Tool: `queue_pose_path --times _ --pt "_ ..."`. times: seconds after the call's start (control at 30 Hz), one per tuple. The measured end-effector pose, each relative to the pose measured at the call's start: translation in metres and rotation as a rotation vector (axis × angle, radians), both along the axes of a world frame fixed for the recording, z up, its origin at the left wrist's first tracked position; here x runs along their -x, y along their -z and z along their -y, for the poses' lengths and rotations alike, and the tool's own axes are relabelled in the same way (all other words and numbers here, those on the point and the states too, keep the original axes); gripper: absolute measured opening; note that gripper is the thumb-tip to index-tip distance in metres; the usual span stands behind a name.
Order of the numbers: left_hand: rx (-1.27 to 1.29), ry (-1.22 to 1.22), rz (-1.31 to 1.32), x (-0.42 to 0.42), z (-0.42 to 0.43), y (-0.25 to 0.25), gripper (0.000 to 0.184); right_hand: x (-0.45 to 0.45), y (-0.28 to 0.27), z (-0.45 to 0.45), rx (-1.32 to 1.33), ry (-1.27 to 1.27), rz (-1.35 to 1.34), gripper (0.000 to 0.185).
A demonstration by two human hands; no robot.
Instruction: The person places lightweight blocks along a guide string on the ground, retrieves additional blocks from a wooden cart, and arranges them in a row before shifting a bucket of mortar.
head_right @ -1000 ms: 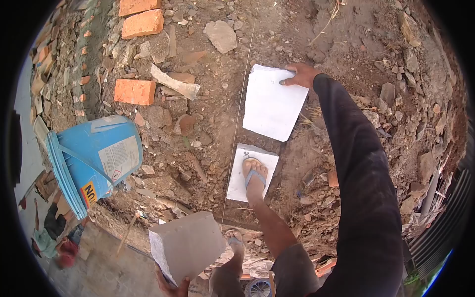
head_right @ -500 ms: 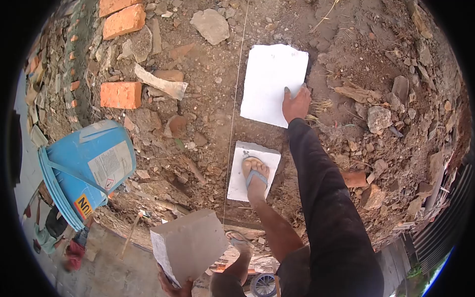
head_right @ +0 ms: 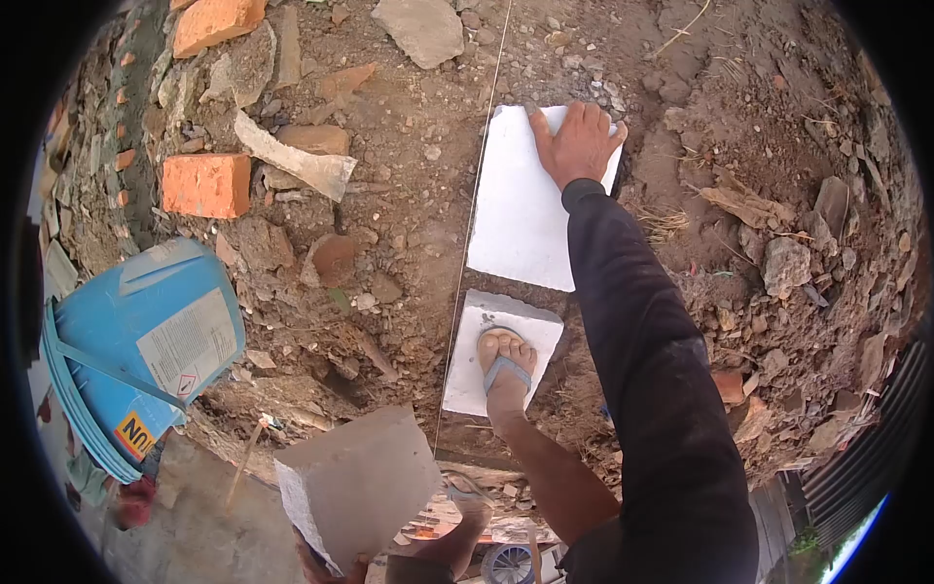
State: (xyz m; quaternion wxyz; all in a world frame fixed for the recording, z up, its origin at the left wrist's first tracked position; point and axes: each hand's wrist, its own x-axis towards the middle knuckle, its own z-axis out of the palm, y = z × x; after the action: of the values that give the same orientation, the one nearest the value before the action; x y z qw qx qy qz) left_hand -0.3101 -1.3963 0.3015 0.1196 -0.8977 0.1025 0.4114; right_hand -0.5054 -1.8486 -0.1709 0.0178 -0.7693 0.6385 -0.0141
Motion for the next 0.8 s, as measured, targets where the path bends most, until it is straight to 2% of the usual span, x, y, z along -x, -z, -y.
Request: queue_pose_path --times 0.07,0.13,0.17,0.23,0.27,0.3,0.37,0.4,0.43,0.47,0.53,0.6,0.67,0.7,0.73,0.77,0.8 --pt "-0.037 0.028 -0.019 0.001 0.013 0.001 0.105 0.001 0.004 0.008 -0.073 -0.005 0.001 0.062" --pt "0.159 -0.155 0.011 0.007 0.014 0.004 0.106 0.0 -0.016 0.011 -0.267 0.011 -0.023 0.06" --pt "0.159 -0.157 0.014 0.007 0.0 0.002 0.106 0.001 -0.012 0.006 -0.267 0.009 -0.02 0.06" --pt "0.08 0.002 0.037 0.003 -0.032 -0.006 0.106 0.002 0.008 -0.002 0.193 -0.008 0.066 0.063" --pt "0.085 0.004 0.046 0.003 -0.032 -0.007 0.106 -0.003 -0.02 -0.011 0.153 0.004 0.163 0.067" --pt "0.061 0.071 0.014 -0.001 -0.028 -0.013 0.106 0.002 -0.019 -0.029 0.154 0.02 0.169 0.067" --pt "0.036 0.165 -0.02 -0.007 -0.02 -0.009 0.107 0.02 -0.002 -0.062 -0.023 -0.073 -0.151 0.07" --pt "0.01 0.141 0.004 -0.003 -0.012 -0.002 0.108 0.02 0.003 -0.058 0.039 -0.07 0.077 0.07" --pt "-0.028 0.118 0.009 -0.003 -0.007 -0.008 0.108 0.022 -0.003 -0.058 -0.047 -0.133 -0.055 0.069" --pt "0.038 0.181 0.039 -0.002 -0.042 -0.016 0.111 0.03 -0.016 -0.073 -0.113 -0.137 -0.058 0.068" --pt "0.106 0.073 0.021 0.011 -0.009 -0.019 0.11 0.024 -0.023 -0.053 -0.134 -0.123 0.072 0.066" --pt "0.116 -0.013 -0.049 0.011 0.025 -0.049 0.106 0.027 -0.083 -0.086 -0.323 -0.017 0.214 0.065" --pt "0.191 -0.014 -0.054 0.012 0.029 -0.07 0.104 0.031 -0.168 -0.12 -0.711 -0.043 0.596 0.069" --pt "0.251 -0.018 -0.075 0.013 0.036 -0.081 0.102 0.03 -0.224 -0.131 -0.885 -0.129 0.666 0.073" --pt "0.358 0.104 -0.085 0.011 0.049 -0.096 0.104 0.033 -0.269 -0.145 -1.031 -0.237 0.695 0.077" --pt "0.387 0.105 -0.074 0.01 0.065 -0.11 0.104 0.033 -0.307 -0.155 -1.079 -0.338 0.715 0.081" --pt "0.435 -0.003 -0.211 0.008 0.081 -0.128 0.097 0.038 -0.342 -0.158 -1.089 -0.467 0.684 0.083"
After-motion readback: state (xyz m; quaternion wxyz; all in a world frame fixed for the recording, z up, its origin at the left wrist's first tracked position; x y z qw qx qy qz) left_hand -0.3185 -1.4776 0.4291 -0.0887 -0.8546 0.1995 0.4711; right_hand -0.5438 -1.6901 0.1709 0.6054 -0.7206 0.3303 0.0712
